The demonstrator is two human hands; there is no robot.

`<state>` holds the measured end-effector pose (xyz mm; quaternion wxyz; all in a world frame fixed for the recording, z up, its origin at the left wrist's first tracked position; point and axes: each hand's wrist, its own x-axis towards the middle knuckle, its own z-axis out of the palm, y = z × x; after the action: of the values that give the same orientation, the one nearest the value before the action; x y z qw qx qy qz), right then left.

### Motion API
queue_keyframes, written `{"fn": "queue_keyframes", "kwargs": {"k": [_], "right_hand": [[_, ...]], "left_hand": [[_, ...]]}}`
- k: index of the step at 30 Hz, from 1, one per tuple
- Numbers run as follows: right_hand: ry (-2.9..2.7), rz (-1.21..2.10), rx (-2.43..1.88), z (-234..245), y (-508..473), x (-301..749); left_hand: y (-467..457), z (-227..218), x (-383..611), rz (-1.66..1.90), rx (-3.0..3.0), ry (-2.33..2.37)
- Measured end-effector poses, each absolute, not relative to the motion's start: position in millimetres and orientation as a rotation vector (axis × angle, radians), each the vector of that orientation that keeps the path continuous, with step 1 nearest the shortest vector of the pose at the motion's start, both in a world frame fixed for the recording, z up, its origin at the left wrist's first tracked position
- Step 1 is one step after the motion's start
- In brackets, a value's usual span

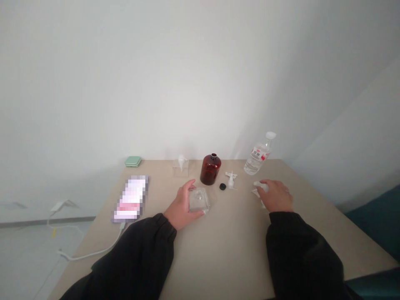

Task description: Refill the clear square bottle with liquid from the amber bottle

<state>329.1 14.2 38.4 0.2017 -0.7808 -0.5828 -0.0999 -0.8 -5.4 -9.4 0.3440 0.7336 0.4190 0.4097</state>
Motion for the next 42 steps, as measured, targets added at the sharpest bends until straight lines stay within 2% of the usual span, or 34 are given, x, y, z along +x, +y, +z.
{"fn": "queue_keyframes", "kwargs": {"k": [4,10,23,27,31,34,36,39,42], "right_hand": [[-1.816,-0.522,-2.090,34,16,303],[-2.404,-0.450,-1.714,31,35,272],[-2.542,-0.542,-1.621,33,49,283],[-2.647,-0.578,-1.496,44,52,289],[-2.437,-0.515,-1.426,68,32,291],[-2.124,-0.282,-1.285,87,8,277],[-1.963,0.034,-1.157,95,-5,259],[-1.824,0.454,-0.960,97,-12,227],[-1.783,0.695,-0.902,91,-7,204]], "left_hand": [[-5,-9,-1,1.048,1.902,1.091],[-6,-7,-1,1.069,1.862,1.072],[-5,-9,-2,1.080,1.864,1.071],[-5,-10,-3,1.089,1.885,1.070],[-5,-9,-3,1.094,1.881,1.078],[-5,-7,-2,1.088,1.878,1.080],[-5,-7,-2,1.094,1.866,1.089],[-5,-7,-2,1.092,1.852,1.086],[-5,-8,-2,1.091,1.848,1.078]]}}
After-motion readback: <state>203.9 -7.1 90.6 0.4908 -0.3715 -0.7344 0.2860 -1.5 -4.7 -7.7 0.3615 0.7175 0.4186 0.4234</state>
